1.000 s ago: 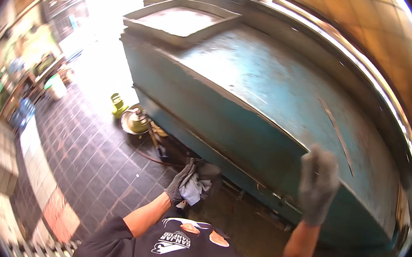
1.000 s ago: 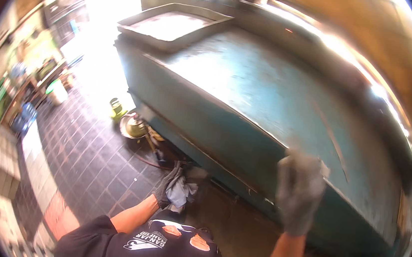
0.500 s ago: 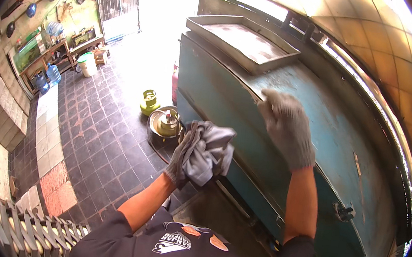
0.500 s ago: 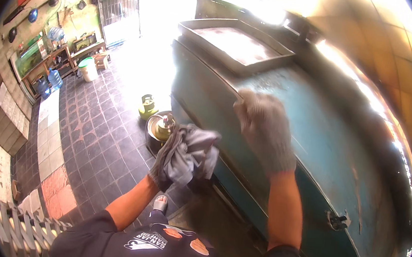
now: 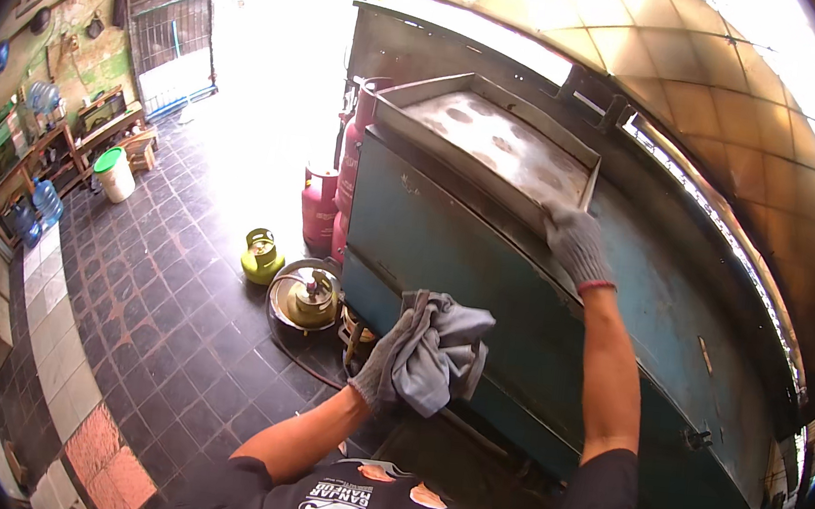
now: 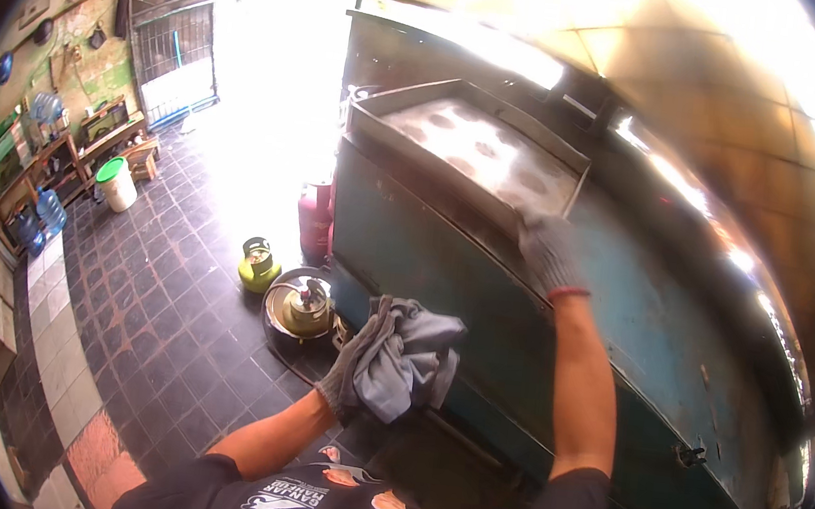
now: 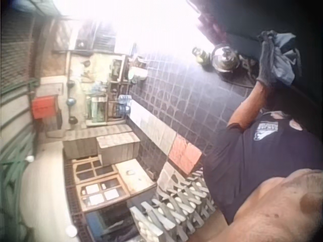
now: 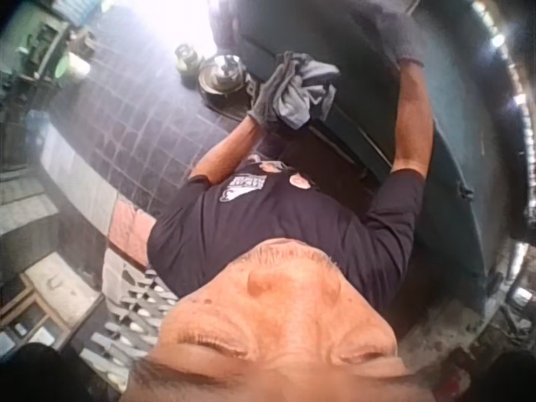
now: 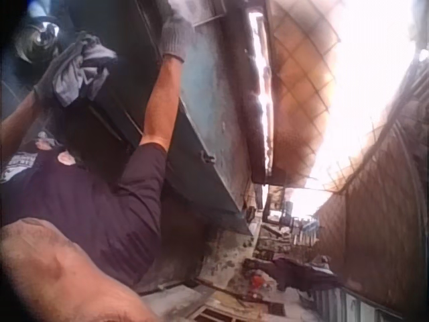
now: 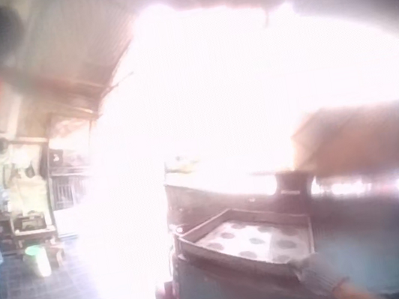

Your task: The person wears heat-resistant gloves to open a large industrial oven, check on trays of bread rolls, and adjust a regulator on a gas cylinder.

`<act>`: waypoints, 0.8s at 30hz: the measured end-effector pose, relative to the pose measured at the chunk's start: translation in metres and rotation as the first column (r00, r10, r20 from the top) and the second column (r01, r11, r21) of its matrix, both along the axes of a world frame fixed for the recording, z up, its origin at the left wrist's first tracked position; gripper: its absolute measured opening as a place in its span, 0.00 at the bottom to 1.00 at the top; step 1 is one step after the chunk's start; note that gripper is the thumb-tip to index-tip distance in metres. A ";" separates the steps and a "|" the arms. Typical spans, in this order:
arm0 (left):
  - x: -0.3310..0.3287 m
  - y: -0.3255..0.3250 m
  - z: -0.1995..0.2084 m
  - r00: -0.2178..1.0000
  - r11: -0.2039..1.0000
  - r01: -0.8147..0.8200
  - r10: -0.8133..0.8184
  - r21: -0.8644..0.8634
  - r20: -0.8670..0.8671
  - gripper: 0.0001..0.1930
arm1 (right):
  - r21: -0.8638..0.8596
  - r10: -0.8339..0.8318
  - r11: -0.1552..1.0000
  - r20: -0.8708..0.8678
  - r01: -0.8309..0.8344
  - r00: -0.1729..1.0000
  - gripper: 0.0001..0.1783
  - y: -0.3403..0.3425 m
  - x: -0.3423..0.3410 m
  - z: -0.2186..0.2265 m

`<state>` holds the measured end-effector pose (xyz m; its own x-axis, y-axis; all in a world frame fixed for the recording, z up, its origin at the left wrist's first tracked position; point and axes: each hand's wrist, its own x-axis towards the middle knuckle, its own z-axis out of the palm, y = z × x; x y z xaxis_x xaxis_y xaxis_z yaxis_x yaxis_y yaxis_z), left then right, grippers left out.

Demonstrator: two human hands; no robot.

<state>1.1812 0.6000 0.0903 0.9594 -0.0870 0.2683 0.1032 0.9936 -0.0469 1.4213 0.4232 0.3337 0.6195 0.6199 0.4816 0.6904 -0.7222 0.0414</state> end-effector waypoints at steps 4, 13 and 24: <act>-0.003 0.004 -0.005 0.977 0.967 -0.074 0.120 0.244 -0.176 0.20 | -0.040 -0.058 0.997 0.076 0.062 0.995 0.13 -0.051 0.002 -0.002; 0.014 0.026 -0.004 0.989 0.992 0.126 -0.128 -0.028 -0.081 0.21 | 0.075 -0.158 0.985 0.076 0.153 0.984 0.13 -0.004 -0.006 -0.011; 0.007 0.034 -0.010 0.965 0.976 0.147 -0.177 -0.159 -0.194 0.19 | 0.055 -0.136 0.990 0.100 0.131 0.986 0.12 0.044 -0.002 -0.017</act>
